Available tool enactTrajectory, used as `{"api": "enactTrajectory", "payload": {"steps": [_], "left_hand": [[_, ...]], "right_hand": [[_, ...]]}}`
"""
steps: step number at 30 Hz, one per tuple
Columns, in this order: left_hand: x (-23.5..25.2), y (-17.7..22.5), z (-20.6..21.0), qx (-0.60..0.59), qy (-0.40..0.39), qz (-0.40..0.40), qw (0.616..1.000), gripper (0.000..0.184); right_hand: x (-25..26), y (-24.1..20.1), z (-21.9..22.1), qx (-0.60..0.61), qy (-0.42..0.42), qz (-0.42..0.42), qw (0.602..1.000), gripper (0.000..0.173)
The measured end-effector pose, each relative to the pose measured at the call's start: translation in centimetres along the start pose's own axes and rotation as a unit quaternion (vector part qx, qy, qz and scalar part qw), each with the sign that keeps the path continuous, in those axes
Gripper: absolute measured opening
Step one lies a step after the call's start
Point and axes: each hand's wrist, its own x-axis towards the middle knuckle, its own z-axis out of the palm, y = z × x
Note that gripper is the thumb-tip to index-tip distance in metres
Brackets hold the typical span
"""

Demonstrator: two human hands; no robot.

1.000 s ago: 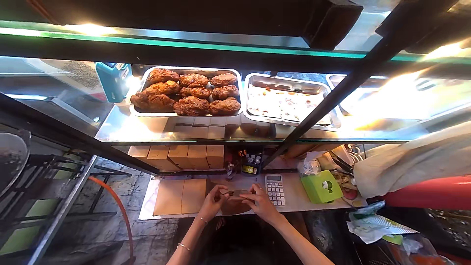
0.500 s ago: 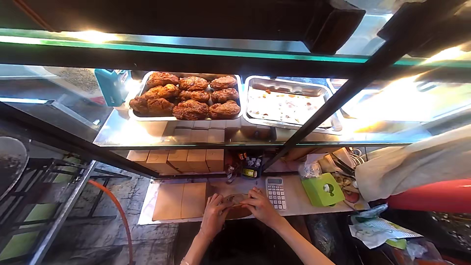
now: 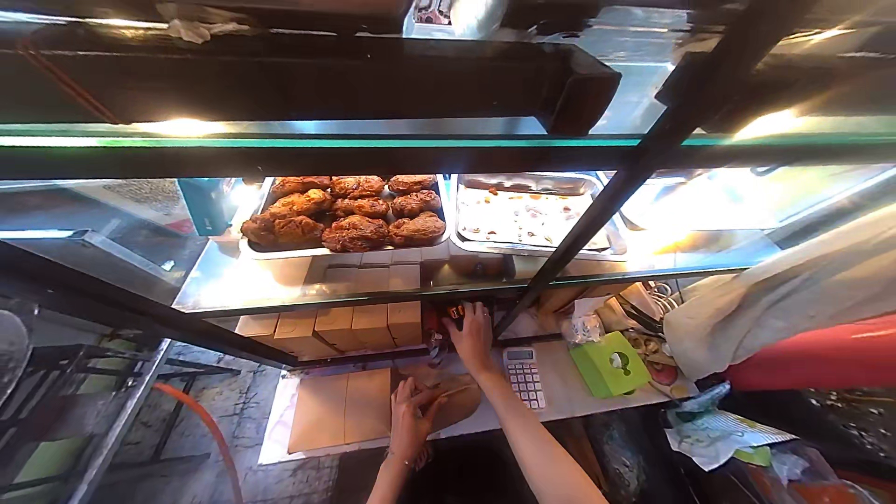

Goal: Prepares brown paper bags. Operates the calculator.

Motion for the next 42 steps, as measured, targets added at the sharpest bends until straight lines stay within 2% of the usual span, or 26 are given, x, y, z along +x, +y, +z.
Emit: {"api": "enactTrajectory", "payload": {"steps": [2,4,6,7,8,9,10,11,12,13,14,16,19,20,22,24,28,32,36,42], "left_hand": [[0.0,-0.1,0.4,-0.031,0.009,-0.031,0.999,0.021],[0.2,0.1,0.8,-0.057,0.018,-0.047,0.997,0.019],[0.1,0.9,1.0,-0.083,0.024,-0.053,0.995,0.017],[0.1,1.4,1.0,-0.090,0.030,-0.049,0.994,0.016],[0.2,2.0,0.8,-0.095,0.038,-0.041,0.994,0.015],[0.3,2.7,0.5,-0.097,0.048,-0.031,0.994,0.015],[0.2,3.7,-0.1,-0.097,0.054,-0.023,0.994,0.016],[0.2,4.9,-0.9,-0.091,0.055,-0.017,0.994,0.016],[0.5,6.2,-1.8,-0.083,0.057,-0.011,0.995,0.016],[0.9,7.6,-2.7,-0.072,0.060,-0.006,0.996,0.016],[1.2,8.9,-3.5,-0.061,0.062,-0.002,0.996,0.016],[1.8,11.4,-4.9,-0.049,0.068,0.000,0.996,0.015],[2.5,14.0,-6.3,-0.060,0.065,0.001,0.996,0.016],[2.7,14.7,-6.5,-0.064,0.060,0.002,0.996,0.016],[3.0,15.5,-6.7,-0.069,0.049,0.000,0.996,0.016],[3.1,15.8,-6.8,-0.075,0.039,0.000,0.996,0.016],[3.1,16.2,-6.7,-0.085,0.024,0.012,0.996,0.014],[2.9,16.7,-6.6,-0.087,0.000,0.004,0.996,0.014],[2.2,16.6,-6.9,-0.075,-0.035,-0.011,0.997,0.014],[1.3,14.8,-6.8,-0.057,-0.117,-0.025,0.991,0.013]], "right_hand": [[0.7,0.2,1.2,0.017,0.041,0.001,0.999,0.050],[0.6,0.3,1.4,0.075,0.112,-0.029,0.990,0.045],[-0.4,0.0,0.3,0.189,0.169,-0.068,0.965,0.042],[-1.2,-0.5,-1.1,0.277,0.150,-0.054,0.948,0.044],[-2.1,-1.3,-2.7,0.396,0.109,-0.009,0.912,0.048],[-2.9,-2.1,-4.3,0.525,0.074,0.048,0.847,0.048],[-3.7,-2.7,-5.8,0.633,0.050,0.106,0.765,0.045],[-4.6,-3.4,-7.5,0.709,0.029,0.163,0.685,0.043],[-5.2,-3.9,-9.0,0.755,0.007,0.210,0.622,0.041],[-5.8,-4.1,-10.1,0.770,-0.013,0.240,0.591,0.039],[-6.3,-4.2,-10.8,0.762,-0.034,0.250,0.596,0.040],[-7.2,-4.3,-11.4,0.715,-0.070,0.219,0.661,0.048],[-8.3,-3.3,-11.4,0.574,-0.052,0.047,0.816,0.051],[-8.6,-2.8,-11.5,0.525,-0.039,-0.014,0.850,0.050],[-8.9,-2.3,-11.6,0.448,-0.004,-0.093,0.889,0.046],[-9.2,-2.0,-11.8,0.439,0.027,-0.127,0.889,0.046],[-9.6,-1.6,-11.8,0.492,0.060,-0.151,0.855,0.051],[-10.4,-0.9,-10.6,0.443,0.062,-0.175,0.877,0.048],[-10.9,-0.6,-9.4,0.443,0.076,-0.123,0.885,0.048],[-11.5,0.5,-6.1,0.402,0.026,-0.017,0.915,0.052]]}}
